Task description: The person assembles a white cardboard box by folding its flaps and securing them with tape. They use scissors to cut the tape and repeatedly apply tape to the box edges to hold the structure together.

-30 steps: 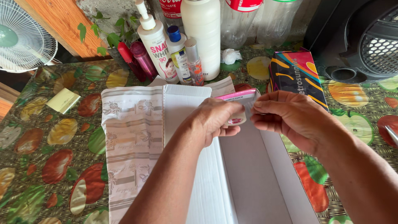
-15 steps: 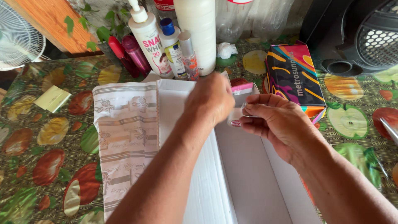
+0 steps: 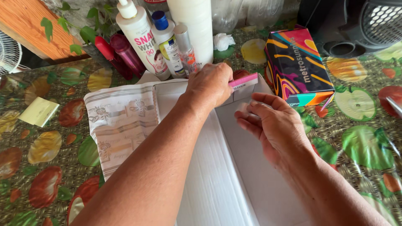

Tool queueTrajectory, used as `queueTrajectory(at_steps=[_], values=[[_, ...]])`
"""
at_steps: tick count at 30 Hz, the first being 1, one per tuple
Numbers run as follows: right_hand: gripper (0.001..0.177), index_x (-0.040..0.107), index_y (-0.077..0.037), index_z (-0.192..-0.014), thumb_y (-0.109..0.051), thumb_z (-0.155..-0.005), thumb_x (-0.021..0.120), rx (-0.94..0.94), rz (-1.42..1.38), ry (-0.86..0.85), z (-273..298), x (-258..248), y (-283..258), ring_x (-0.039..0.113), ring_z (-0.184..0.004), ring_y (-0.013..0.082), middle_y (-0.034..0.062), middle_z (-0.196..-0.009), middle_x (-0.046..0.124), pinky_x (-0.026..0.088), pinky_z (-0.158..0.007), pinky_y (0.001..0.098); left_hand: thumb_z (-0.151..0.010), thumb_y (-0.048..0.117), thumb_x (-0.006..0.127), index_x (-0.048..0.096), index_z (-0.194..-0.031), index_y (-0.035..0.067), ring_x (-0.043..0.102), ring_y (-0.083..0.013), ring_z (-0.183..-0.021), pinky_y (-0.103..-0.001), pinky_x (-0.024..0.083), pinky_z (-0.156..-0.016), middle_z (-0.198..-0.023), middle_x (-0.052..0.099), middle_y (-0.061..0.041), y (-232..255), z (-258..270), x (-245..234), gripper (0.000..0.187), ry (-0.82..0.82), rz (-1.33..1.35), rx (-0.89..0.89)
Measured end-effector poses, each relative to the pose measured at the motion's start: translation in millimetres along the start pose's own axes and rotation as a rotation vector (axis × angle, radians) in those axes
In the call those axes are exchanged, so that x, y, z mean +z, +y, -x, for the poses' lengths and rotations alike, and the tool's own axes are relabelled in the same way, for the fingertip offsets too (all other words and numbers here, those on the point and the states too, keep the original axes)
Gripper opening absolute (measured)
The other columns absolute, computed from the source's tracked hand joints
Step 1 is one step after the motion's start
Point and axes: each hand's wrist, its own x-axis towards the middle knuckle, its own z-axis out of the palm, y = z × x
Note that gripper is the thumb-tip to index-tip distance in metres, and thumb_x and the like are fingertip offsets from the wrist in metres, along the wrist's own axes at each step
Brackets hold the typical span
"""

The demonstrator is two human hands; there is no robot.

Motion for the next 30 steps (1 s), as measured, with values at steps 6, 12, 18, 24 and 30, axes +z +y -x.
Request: queueTrajectory(at_steps=[6,12,18,24,30], values=[[0.027,0.06,-0.004,-0.119,-0.011,-0.094,0.067,0.044,-0.04,0.088,-10,2,19,0.064,-0.08,0.0187,0.0056,-0.097,0.066,0.058,-0.076,0.0388,-0.08,0.031,0.084,0.079,-0.102,0.017,0.069,-0.0293,-0.109,-0.045,0.054,-0.094,-0.111,0.075,-0.011,-1,-5,-6,0.027,-0.047,0.039,0.008],[0.015,0.061,0.0,-0.107,-0.004,-0.094,0.065,0.038,-0.254,0.067,-22,6,29,0.064,-0.077,0.0194,0.0076,-0.085,0.063,0.064,-0.08,0.0375,-0.084,0.025,0.079,0.077,-0.101,0.013,0.072,-0.0297,-0.105,-0.045,0.055,-0.093,-0.106,0.075,-0.012,1,-9,2,0.021,0.045,-0.055,0.101],[0.019,0.058,0.001,-0.112,0.0,-0.094,0.062,0.027,-0.318,0.126,-25,11,29,0.067,-0.08,0.0215,0.0102,-0.091,0.064,0.064,-0.08,0.0356,-0.09,0.012,0.067,0.079,-0.098,0.02,0.072,-0.0274,-0.102,-0.044,0.056,-0.092,-0.099,0.077,-0.011,-1,-14,19,0.016,0.113,-0.076,0.228],[0.025,0.058,0.0,-0.116,0.001,-0.092,0.063,-0.012,-0.312,0.161,-27,16,30,0.069,-0.084,0.0218,0.0102,-0.095,0.065,0.062,-0.083,0.0369,-0.081,0.009,0.069,0.077,-0.112,0.027,0.072,-0.0281,-0.097,-0.043,0.055,-0.088,-0.099,0.075,-0.012,-5,-13,22,0.037,0.109,0.036,0.233],[0.023,0.059,0.001,-0.114,0.001,-0.091,0.065,-0.012,-0.308,0.115,-36,21,30,0.074,-0.092,0.0265,0.0128,-0.1,0.07,0.061,-0.084,0.0361,-0.08,0.005,0.068,0.079,-0.089,0.013,0.073,-0.0327,-0.094,-0.045,0.058,-0.084,-0.092,0.075,-0.014,-7,-11,10,0.016,0.058,0.053,0.233]])
